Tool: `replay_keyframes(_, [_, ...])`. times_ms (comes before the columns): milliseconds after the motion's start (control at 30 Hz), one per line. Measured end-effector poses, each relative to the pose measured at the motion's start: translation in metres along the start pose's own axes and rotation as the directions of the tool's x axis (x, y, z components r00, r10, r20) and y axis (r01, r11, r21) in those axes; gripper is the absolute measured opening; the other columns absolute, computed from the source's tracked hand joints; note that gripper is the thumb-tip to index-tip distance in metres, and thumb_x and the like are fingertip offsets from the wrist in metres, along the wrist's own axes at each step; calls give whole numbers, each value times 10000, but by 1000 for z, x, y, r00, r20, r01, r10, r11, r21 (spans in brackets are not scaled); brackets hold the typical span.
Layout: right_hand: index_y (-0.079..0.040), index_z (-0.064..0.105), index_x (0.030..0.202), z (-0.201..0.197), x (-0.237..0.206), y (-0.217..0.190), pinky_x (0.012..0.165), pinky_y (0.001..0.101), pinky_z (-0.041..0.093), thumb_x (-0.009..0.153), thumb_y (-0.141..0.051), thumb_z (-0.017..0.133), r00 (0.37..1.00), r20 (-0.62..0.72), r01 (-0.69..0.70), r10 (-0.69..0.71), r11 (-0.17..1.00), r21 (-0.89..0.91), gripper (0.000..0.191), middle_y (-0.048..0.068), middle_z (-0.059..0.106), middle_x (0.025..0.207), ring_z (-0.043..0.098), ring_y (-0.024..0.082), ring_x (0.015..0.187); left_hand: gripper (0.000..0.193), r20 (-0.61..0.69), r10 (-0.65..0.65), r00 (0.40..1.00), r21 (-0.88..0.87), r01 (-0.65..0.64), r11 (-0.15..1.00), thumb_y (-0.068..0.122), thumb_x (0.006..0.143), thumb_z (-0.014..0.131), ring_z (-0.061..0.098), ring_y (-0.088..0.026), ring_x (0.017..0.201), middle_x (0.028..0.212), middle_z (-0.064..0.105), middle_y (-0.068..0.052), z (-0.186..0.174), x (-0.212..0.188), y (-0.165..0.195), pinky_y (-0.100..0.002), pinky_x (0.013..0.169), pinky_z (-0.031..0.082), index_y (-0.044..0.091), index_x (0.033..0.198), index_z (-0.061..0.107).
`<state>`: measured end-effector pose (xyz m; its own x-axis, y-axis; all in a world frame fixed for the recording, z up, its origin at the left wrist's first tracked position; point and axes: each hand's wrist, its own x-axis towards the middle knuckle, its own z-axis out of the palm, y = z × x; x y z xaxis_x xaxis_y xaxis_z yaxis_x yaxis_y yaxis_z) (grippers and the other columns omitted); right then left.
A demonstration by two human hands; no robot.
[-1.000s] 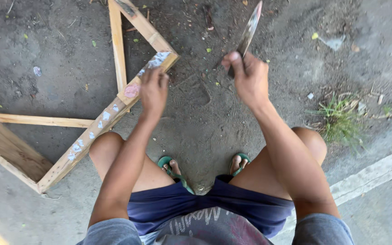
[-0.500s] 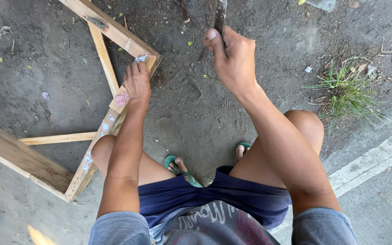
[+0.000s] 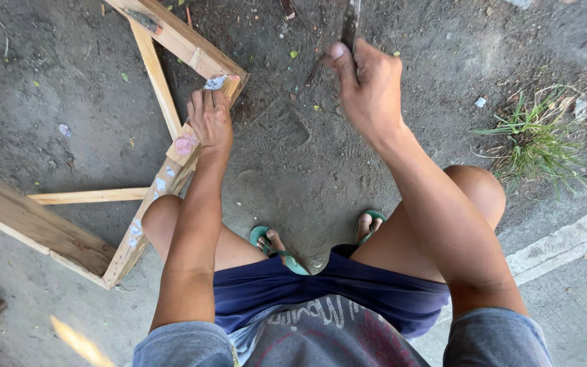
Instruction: The person sits on the ground and uses a putty knife to spread pink wood filler over the joints of a wooden frame lying on the ground, pressing filler into gaps and scraping excess off the wood surface, then wipes the blade and moves around the frame.
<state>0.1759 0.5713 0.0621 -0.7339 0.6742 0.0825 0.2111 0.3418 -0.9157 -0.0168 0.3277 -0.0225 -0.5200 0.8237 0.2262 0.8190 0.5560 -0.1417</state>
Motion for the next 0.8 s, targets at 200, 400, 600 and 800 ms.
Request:
replay_keyframes(200, [1, 730, 986, -11, -8, -2, 529, 301, 463, 1148, -239, 602, 999, -40, 37, -36, 999, 17, 316, 69, 692, 715, 631, 102, 592, 309, 61, -132, 989, -5, 132, 991, 191, 833, 858, 576, -313, 1047, 1046, 659, -128, -5, -4, 15, -466, 891, 493, 64, 1000, 631])
replay_keyframes(400, [0, 725, 1005, -32, -23, -9, 516, 292, 451, 1146, -241, 603, 993, -80, 94, -90, 994, 57, 304, 69, 710, 747, 619, 105, 591, 871, 75, -476, 876, 77, 471, 879, 487, 579, 955, 561, -376, 1089, 1081, 638, -274, -10, 9, 23, -500, 964, 487, -106, 1109, 599])
replay_keyframes(600, [-4, 729, 1019, -47, -32, -18, 555, 305, 466, 1162, -243, 596, 989, -110, 109, -103, 993, 51, 309, 68, 677, 727, 631, 111, 624, 744, 291, -531, 796, 56, 539, 840, 515, 738, 921, 590, -373, 1090, 1118, 674, -224, -15, 22, 33, -501, 994, 467, -44, 1123, 616])
replay_keyframes(800, [7, 724, 1054, -45, -29, -21, 595, 300, 505, 1175, -253, 592, 984, -115, 142, -134, 988, 61, 316, 68, 723, 802, 668, 111, 676, 705, 268, -465, 843, 73, 464, 883, 490, 741, 906, 579, -363, 1094, 1127, 664, -212, -26, 28, 35, -484, 970, 464, -32, 1105, 603])
